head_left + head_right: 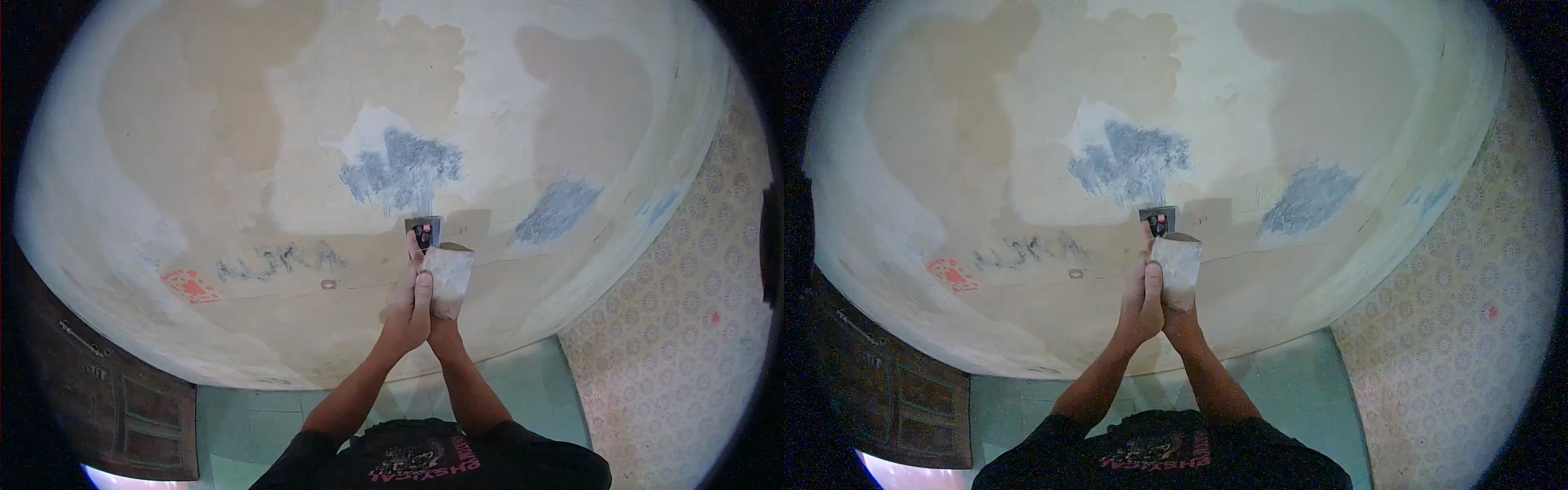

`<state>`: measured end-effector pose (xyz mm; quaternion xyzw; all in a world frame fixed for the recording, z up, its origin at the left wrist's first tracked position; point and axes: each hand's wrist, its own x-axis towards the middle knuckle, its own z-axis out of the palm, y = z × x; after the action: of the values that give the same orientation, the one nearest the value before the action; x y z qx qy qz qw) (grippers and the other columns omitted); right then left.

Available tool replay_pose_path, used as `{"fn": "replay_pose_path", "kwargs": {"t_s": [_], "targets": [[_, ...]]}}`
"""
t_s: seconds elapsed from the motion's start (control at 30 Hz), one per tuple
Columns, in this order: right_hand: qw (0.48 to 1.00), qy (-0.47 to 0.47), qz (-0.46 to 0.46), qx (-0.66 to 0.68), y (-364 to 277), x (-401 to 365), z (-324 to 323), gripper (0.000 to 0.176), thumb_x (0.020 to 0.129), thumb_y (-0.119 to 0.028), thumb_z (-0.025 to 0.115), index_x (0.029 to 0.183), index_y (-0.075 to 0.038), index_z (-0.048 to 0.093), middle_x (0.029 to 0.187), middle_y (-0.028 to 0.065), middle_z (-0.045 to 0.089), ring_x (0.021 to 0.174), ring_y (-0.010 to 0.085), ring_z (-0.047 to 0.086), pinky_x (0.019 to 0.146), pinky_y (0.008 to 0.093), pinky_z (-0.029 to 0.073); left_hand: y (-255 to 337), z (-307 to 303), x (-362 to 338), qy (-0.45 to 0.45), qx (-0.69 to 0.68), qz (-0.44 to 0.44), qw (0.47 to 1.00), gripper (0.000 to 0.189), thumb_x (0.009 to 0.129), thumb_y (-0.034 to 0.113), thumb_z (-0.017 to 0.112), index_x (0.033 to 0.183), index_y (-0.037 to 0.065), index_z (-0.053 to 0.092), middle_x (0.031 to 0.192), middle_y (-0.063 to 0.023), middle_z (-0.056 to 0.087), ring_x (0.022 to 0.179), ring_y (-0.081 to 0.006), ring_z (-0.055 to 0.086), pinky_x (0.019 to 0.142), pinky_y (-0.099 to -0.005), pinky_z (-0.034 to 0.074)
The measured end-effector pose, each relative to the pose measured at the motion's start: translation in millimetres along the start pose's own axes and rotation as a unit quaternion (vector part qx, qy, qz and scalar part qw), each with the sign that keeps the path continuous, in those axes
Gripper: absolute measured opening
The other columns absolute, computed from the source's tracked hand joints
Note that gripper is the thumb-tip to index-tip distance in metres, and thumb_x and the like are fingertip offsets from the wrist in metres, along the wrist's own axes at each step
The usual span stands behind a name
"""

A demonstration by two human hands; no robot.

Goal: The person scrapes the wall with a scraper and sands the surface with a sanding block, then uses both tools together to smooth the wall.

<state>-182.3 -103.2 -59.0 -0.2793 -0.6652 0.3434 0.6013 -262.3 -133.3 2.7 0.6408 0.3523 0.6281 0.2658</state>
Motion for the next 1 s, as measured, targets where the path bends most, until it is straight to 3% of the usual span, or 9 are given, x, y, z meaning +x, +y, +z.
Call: {"fn": "replay_pose_path", "kwargs": {"t_s": [0.23, 0.33, 0.47, 0.5, 0.6, 0.77, 0.83, 0.97, 1.0], "targets": [[0.991, -0.003, 0.115, 0.074, -19.5, -4.4, -8.4, 0.047, 0.094, -0.014, 0.064, 0.136, -0.003, 0.048, 0.138, 0.0139, 0.052, 0.127, 0.0254, 0.051, 0.105, 0.0392, 0.041, -4.9, 3.2, -5.5, -0.023, -0.043, -0.077, 0.996, 0.05, 0.108, 0.027, 0.029, 0.144, -0.007, 0.035, 0.14, -0.0203, 0.049, 0.13, -0.0252, 0.047, 0.108, -0.0356, 0.036], [0.989, 0.021, 0.113, 0.089, -4.3, -13.5, -1.8, 0.053, 0.092, -0.012, 0.066, 0.138, -0.001, 0.041, 0.135, 0.0154, 0.052, 0.124, 0.0252, 0.052, 0.103, 0.0379, 0.042, -25.9, 7.3, -15.4, 0.034, 0.044, -0.012, 0.998, 0.05, 0.108, 0.027, 0.028, 0.144, -0.006, 0.036, 0.135, -0.0193, 0.053, 0.124, -0.0249, 0.052, 0.105, -0.0334, 0.039], [0.982, 0.047, 0.109, 0.15, 16.9, 0.9, 6.5, 0.063, 0.09, -0.01, 0.068, 0.14, -0.001, 0.031, 0.13, 0.017, 0.051, 0.123, 0.0256, 0.051, 0.105, 0.0378, 0.041, -3.4, -0.9, 10.4, 0.017, -0.093, -0.095, 0.991, 0.049, 0.108, 0.028, 0.029, 0.143, -0.006, 0.036, 0.137, -0.0195, 0.052, 0.127, -0.025, 0.049, 0.106, -0.034, 0.038], [0.997, 0.029, 0.058, 0.038, 7.3, 4.5, -2.9, 0.058, 0.09, -0.009, 0.067, 0.137, -0.001, 0.035, 0.13, 0.0163, 0.052, 0.122, 0.0245, 0.052, 0.104, 0.0373, 0.042, -0.3, -3.6, 13.1, -0.009, -0.091, -0.092, 0.992, 0.05, 0.108, 0.028, 0.029, 0.144, -0.007, 0.035, 0.14, -0.0198, 0.049, 0.129, -0.0249, 0.047, 0.108, -0.0345, 0.036], [0.997, 0.007, 0.022, 0.074, -26.8, 0.0, -8.6, 0.053, 0.09, -0.01, 0.067, 0.135, -0.001, 0.04, 0.128, 0.015, 0.053, 0.121, 0.0247, 0.053, 0.103, 0.0376, 0.043, -1.3, 0.2, 15.4, -0.001, -0.081, -0.06, 0.995, 0.05, 0.108, 0.025, 0.03, 0.146, -0.008, 0.033, 0.142, -0.023, 0.047, 0.132, -0.0291, 0.045, 0.109, -0.0357, 0.034], [0.995, 0.029, 0.073, 0.061, -13.9, 7.4, -11.0, 0.048, 0.09, -0.011, 0.067, 0.133, -0.002, 0.049, 0.134, 0.0141, 0.053, 0.123, 0.0244, 0.053, 0.102, 0.0375, 0.043, -2.2, 7.3, 9.4, 0.025, -0.06, -0.015, 0.998, 0.053, 0.106, 0.021, 0.032, 0.148, -0.01, 0.028, 0.147, -0.0294, 0.043, 0.138, -0.0374, 0.042, 0.112, -0.0382, 0.032], [0.993, 0.049, 0.09, 0.061, -13.1, 7.3, -11.0, 0.047, 0.09, -0.012, 0.068, 0.133, -0.002, 0.051, 0.135, 0.0138, 0.053, 0.123, 0.0245, 0.053, 0.102, 0.0378, 0.044, 7.2, 0.1, 14.2, -0.047, -0.007, -0.059, 0.997, 0.052, 0.108, 0.022, 0.029, 0.151, -0.006, 0.026, 0.148, -0.0206, 0.041, 0.137, -0.0254, 0.04, 0.113, -0.0331, 0.029], [0.999, -0.027, 0.019, 0.042, -10.5, -1.6, -19.3, 0.053, 0.088, -0.014, 0.072, 0.132, -0.001, 0.045, 0.123, 0.0131, 0.054, 0.116, 0.0257, 0.057, 0.098, 0.0377, 0.047, -12.7, 1.9, 8.7, -0.004, -0.033, -0.061, 0.998, 0.047, 0.108, 0.024, 0.029, 0.144, -0.006, 0.034, 0.141, -0.0198, 0.047, 0.131, -0.0255, 0.044, 0.109, -0.0336, 0.033], [0.998, -0.007, 0.061, 0.026, -4.7, -2.0, -17.4, 0.055, 0.088, -0.014, 0.073, 0.132, -0.001, 0.043, 0.124, 0.0141, 0.054, 0.116, 0.0257, 0.057, 0.098, 0.0377, 0.047, -18.2, 2.8, 7.4, 0.006, -0.041, -0.062, 0.997, 0.046, 0.108, 0.024, 0.028, 0.141, -0.006, 0.037, 0.138, -0.0195, 0.049, 0.13, -0.0256, 0.046, 0.108, -0.0337, 0.035]]}}
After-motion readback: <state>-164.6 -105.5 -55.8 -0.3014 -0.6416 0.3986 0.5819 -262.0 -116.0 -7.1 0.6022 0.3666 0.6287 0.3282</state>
